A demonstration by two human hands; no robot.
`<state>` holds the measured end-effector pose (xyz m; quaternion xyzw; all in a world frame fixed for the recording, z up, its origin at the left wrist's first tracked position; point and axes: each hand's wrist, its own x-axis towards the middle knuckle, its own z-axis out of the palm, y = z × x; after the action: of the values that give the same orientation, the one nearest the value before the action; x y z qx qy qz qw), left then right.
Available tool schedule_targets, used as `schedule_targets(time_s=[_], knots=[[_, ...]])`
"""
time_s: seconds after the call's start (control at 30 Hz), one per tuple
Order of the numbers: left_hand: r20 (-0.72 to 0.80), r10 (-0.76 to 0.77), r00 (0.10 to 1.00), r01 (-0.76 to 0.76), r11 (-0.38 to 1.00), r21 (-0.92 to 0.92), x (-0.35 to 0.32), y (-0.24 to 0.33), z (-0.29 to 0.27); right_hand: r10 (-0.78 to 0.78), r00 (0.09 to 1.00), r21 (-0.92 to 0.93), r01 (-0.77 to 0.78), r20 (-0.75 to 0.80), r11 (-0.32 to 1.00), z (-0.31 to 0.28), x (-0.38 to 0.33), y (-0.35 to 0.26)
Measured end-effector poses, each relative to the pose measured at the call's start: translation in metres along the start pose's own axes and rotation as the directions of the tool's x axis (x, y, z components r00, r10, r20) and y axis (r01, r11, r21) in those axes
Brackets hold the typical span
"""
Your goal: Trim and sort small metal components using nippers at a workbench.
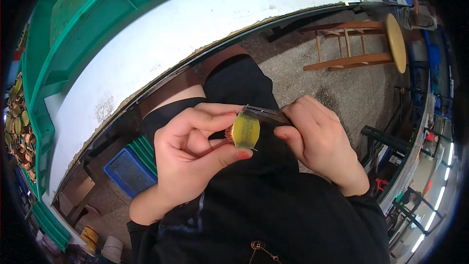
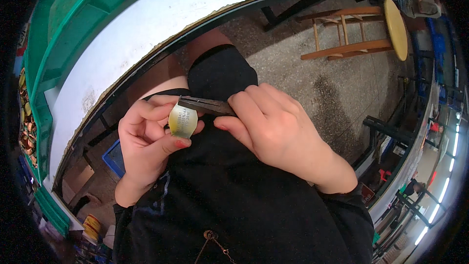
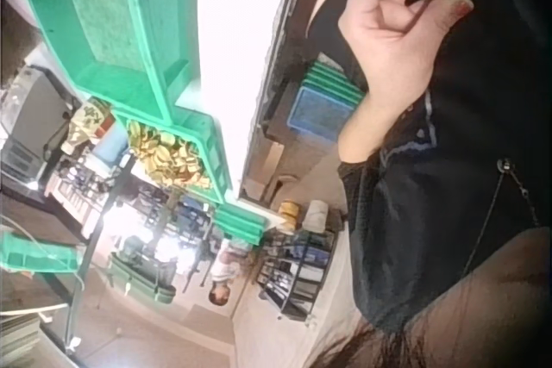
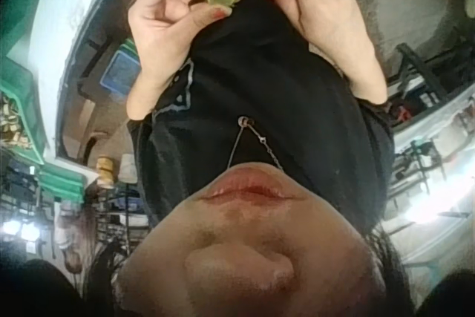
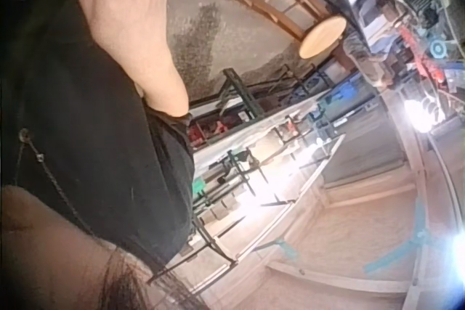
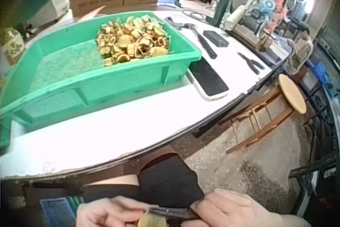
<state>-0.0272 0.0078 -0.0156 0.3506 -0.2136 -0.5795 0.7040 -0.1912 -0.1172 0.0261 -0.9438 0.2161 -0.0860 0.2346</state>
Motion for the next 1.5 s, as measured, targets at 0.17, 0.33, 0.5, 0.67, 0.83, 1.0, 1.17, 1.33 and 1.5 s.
schedule_targets(time_s=[0.17,0.33,0.5,0.67,0.83,1.0,1.17,1.33,1.5], knots=[[-0.011,0.006,1.000,-0.006,1.000,0.014,0.000,0.000,0.003,-0.036,0.999,-0.068,0.036,-0.006,0.997,0.001,-0.001,0.004],[-0.019,0.023,1.000,-0.022,0.999,0.023,0.000,-0.001,0.003,-0.053,0.999,-0.150,0.051,-0.011,0.987,0.002,-0.002,0.004],[-0.034,0.038,0.999,-0.037,0.999,0.036,0.000,-0.004,0.002,-0.078,0.996,-0.263,0.065,-0.042,0.963,0.006,-0.001,0.005],[-0.070,0.069,0.995,-0.065,0.996,0.061,0.002,-0.010,0.004,-0.100,0.993,-0.373,0.068,-0.067,0.925,0.010,0.000,0.006],[-0.103,0.077,0.992,-0.068,0.994,0.086,0.008,-0.017,0.003,-0.096,0.993,-0.433,0.057,-0.068,0.900,0.013,0.001,0.009],[-0.114,0.027,0.993,-0.026,1.000,0.008,0.011,-0.014,0.004,-0.006,0.994,-0.254,-0.022,-0.107,0.967,0.011,0.004,0.012],[-0.063,-0.101,0.993,0.088,0.978,-0.189,0.012,-0.010,-0.002,0.094,0.992,0.017,-0.093,-0.088,0.996,0.007,0.004,0.017],[0.018,-0.181,0.983,0.177,0.930,-0.322,0.011,-0.013,-0.004,0.015,0.994,0.020,-0.013,-0.110,1.000,0.010,0.000,0.028],[0.046,-0.182,0.982,0.186,0.915,-0.359,0.011,-0.015,-0.004,-0.078,0.984,-0.079,0.065,-0.163,0.995,0.016,-0.002,0.035]])
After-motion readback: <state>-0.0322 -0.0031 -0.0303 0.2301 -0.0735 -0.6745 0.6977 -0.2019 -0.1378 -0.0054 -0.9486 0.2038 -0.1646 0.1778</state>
